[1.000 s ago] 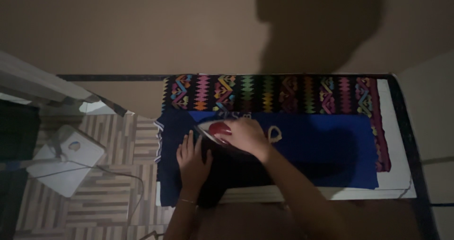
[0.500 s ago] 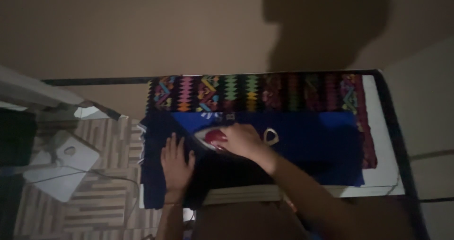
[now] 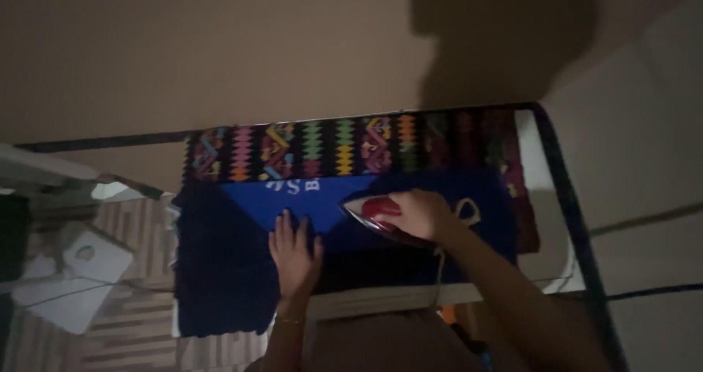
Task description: The recorder irons a blue polo shirt on an ironing board and then folds it.
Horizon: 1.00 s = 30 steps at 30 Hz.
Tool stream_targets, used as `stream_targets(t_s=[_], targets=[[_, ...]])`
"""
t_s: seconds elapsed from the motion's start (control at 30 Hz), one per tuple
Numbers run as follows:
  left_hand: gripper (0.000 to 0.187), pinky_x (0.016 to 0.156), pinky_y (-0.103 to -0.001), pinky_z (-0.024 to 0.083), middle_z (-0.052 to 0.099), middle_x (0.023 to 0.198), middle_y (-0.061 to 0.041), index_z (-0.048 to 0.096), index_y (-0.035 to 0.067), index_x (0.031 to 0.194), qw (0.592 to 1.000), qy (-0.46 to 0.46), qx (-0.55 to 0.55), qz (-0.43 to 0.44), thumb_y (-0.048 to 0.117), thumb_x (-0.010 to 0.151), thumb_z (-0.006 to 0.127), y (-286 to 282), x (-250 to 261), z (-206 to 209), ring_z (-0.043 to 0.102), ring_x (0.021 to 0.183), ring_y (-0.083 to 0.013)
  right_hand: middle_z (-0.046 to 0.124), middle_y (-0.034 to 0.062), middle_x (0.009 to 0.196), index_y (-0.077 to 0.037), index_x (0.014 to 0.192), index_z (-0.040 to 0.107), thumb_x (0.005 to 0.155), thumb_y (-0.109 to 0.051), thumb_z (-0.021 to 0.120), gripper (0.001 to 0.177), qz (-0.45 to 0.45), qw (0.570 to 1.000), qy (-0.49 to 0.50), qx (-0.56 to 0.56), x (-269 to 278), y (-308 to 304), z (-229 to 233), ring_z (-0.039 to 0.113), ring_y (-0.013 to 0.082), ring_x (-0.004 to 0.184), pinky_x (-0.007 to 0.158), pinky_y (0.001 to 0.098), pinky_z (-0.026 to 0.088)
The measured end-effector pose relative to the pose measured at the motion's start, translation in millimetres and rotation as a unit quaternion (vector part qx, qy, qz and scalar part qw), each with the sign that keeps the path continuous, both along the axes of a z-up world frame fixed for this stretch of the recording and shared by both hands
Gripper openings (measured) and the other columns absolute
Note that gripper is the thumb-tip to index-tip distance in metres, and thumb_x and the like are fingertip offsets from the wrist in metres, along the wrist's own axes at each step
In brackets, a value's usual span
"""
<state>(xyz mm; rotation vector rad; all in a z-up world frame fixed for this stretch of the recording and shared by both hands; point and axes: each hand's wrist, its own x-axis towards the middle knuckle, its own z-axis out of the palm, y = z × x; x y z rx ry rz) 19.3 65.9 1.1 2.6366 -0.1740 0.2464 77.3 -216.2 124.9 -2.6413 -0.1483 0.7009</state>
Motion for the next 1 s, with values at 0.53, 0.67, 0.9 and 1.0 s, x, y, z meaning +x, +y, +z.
stream_targets(t_s=[0.53, 0.67, 0.9, 1.0], targets=[[0.055, 0.122, -0.06, 0.024, 0.038, 0.163, -0.02, 0.056, 0.008, 0.141, 1.0, -0.023, 0.019, 0.004, 0.031, 0.092, 0.065, -49, -6, -2, 0.03, 0.153, -0.0404, 0.077, 0.0125, 0.105, -0.017, 0.125, 0.071, 0.088, -0.07, 0.058, 0.066, -0.166, 0.981, 0.001, -0.101, -27, -165, -22, 0.074, 0.0325, 0.093, 0.08, 0.0467, 0.059], [0.053, 0.122, -0.058, 0.024, 0.04, 0.162, -0.018, 0.057, 0.009, 0.14, 0.999, -0.03, 0.018, 0.008, 0.031, 0.093, 0.065, -50, -6, 4, 0.032, 0.153, -0.0389, 0.076, 0.013, 0.098, -0.018, 0.125, 0.071, 0.086, -0.069, 0.062, 0.064, -0.098, 0.991, 0.0, -0.093, -32, -168, -22, 0.075, 0.0313, 0.086, 0.077, 0.0456, 0.059], [0.051, 0.122, -0.057, 0.025, 0.042, 0.16, -0.017, 0.059, 0.009, 0.137, 0.999, -0.05, 0.003, 0.014, 0.031, 0.091, 0.064, -49, -3, -4, 0.034, 0.151, -0.0377, 0.077, 0.0123, 0.088, -0.019, 0.108, 0.076, 0.083, -0.067, 0.064, 0.055, 0.019, 0.996, -0.039, -0.079, -31, -155, -2, 0.073, 0.0327, 0.083, 0.078, 0.051, 0.053], [0.051, 0.122, -0.057, 0.023, 0.041, 0.161, -0.018, 0.059, 0.009, 0.137, 0.999, -0.034, 0.002, 0.015, 0.032, 0.092, 0.064, -49, -3, -1, 0.033, 0.151, -0.0387, 0.077, 0.013, 0.089, -0.014, 0.103, 0.075, 0.085, -0.069, 0.066, 0.059, -0.037, 0.993, -0.037, -0.104, -24, -145, 2, 0.074, 0.0308, 0.08, 0.078, 0.0463, 0.057]])
